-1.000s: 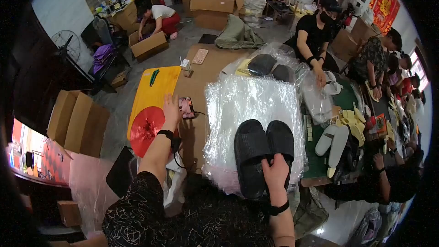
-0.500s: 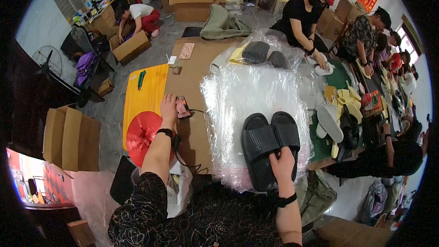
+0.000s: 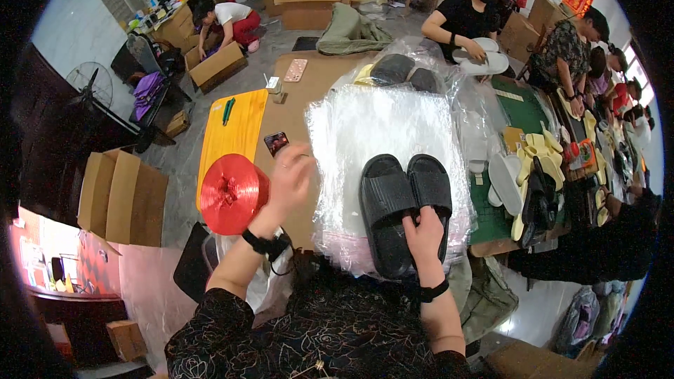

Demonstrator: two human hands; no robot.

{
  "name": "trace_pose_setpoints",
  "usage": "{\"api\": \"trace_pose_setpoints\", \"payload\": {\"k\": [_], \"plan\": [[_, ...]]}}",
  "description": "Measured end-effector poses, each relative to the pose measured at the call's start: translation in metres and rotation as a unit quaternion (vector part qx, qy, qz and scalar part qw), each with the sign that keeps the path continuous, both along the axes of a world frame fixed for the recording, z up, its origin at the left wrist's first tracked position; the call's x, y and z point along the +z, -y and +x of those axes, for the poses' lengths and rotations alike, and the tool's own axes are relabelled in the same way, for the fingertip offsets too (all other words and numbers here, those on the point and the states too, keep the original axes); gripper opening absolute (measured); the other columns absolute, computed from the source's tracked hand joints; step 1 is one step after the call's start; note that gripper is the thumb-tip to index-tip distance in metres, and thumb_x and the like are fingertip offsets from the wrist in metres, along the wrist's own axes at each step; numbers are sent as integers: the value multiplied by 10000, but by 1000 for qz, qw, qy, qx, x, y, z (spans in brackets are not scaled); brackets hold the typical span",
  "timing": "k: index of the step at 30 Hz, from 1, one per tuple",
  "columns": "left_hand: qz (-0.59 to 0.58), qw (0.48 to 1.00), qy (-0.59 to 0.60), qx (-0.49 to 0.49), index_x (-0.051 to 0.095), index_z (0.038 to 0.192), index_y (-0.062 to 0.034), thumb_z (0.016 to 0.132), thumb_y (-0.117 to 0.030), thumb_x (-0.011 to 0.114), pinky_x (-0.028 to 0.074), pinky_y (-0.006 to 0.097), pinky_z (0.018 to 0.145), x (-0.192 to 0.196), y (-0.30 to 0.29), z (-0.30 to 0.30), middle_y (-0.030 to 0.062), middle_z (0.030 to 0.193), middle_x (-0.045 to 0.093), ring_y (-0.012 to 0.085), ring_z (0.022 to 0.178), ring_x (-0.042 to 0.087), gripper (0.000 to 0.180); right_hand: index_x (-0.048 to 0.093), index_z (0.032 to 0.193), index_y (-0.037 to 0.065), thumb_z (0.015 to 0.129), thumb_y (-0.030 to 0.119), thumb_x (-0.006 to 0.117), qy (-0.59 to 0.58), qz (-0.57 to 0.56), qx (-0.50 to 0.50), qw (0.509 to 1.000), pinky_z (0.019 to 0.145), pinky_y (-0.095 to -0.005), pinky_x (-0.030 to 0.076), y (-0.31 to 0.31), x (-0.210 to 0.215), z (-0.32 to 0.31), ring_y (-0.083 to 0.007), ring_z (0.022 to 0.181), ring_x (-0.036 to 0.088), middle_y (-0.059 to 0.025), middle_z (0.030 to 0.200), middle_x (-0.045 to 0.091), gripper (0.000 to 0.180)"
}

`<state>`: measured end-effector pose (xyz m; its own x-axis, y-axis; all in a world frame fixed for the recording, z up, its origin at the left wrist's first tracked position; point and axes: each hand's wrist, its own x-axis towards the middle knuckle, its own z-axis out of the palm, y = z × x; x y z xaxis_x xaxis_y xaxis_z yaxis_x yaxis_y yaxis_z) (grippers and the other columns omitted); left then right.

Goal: The worker is packaging several pairs of slippers and sandals into plastic bags for shipment.

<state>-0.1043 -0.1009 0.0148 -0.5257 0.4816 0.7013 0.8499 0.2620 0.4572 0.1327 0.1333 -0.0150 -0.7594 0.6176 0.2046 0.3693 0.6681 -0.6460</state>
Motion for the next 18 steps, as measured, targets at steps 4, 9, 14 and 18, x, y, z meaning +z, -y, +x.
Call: {"api": "trace_pose_setpoints", "payload": {"k": [4, 9, 14, 18], "plan": [[-97, 989, 45, -104, 580, 1195, -78, 795, -94, 646, 412, 446, 1024, 11, -39, 79, 165, 1326, 522, 368, 1247, 481, 406, 472, 784, -6, 811, 195, 688, -39, -64, 1, 997, 577, -414, 405, -10, 13, 7, -329, 621, 504, -137, 681, 487, 297], [-330, 934, 53, -126, 313, 1480, -125, 843, -464, 621, 247, 484, 1148, -1, -63, 107, 196, 1520, 287, 400, 1390, 288, 784, 581, 1012, -35, 840, 141, 667, -156, -12, -33, 987, 626, -334, 439, -61, 26, 44, -233, 630, 539, -151, 814, 613, 261], [-391, 913, 48, -108, 366, 1467, -210, 779, -649, 613, 216, 513, 1148, 0, -74, 122, 218, 1538, 234, 407, 1411, 242, 853, 507, 1258, -40, 935, 93, 567, -115, -135, -96, 979, 815, -272, 431, -101, 46, 102, -143, 899, 552, -94, 1067, 619, 355], [-375, 924, 37, -61, 433, 1431, -268, 865, -498, 598, 234, 503, 1134, -15, -85, 122, 195, 1522, 284, 390, 1403, 270, 633, 486, 1297, -43, 932, 66, 549, -237, -117, -65, 962, 895, -294, 417, -115, 34, 129, -180, 1006, 571, -124, 1158, 614, 386]]}}
